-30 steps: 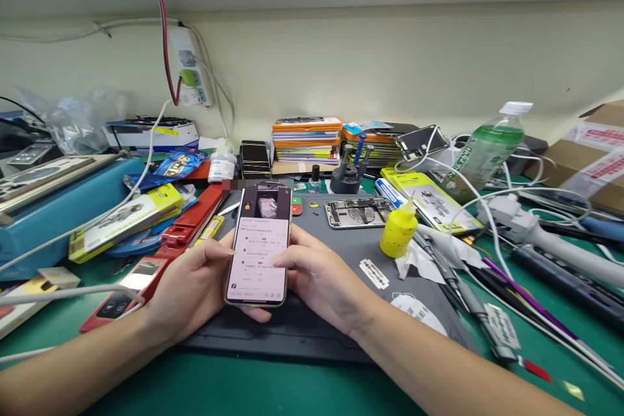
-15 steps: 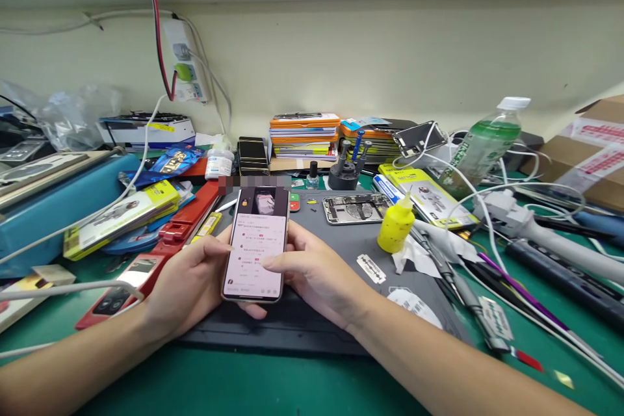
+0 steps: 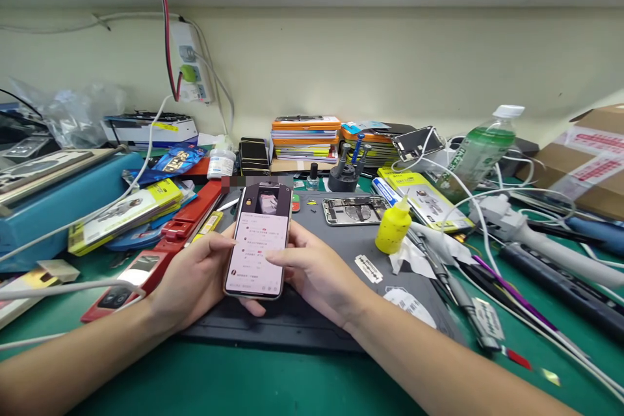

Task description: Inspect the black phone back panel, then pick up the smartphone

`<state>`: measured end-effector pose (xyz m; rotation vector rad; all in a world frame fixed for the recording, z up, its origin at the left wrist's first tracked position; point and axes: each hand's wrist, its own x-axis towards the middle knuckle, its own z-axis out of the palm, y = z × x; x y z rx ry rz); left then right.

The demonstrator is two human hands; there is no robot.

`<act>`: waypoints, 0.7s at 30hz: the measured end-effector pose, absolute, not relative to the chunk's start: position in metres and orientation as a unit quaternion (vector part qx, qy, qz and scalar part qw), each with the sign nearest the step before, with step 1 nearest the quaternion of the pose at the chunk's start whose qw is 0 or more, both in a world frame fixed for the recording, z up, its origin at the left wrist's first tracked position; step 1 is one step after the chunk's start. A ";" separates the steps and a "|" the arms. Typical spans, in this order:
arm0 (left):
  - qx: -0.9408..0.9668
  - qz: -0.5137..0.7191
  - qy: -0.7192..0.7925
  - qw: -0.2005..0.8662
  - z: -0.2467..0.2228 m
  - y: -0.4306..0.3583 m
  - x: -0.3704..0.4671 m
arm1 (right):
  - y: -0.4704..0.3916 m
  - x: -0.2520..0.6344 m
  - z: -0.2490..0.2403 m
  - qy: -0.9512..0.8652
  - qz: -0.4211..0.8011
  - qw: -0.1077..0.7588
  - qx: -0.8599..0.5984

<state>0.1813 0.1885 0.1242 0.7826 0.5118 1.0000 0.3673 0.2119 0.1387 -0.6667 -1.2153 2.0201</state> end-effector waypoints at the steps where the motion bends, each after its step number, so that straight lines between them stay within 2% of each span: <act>1: 0.362 0.464 0.239 0.772 0.124 0.188 0.181 | 0.212 0.368 0.138 -0.461 0.775 0.341 -0.265; 21: 0.372 0.458 0.233 0.773 0.123 0.189 0.182 | 0.211 0.370 0.140 -0.483 0.777 0.332 -0.229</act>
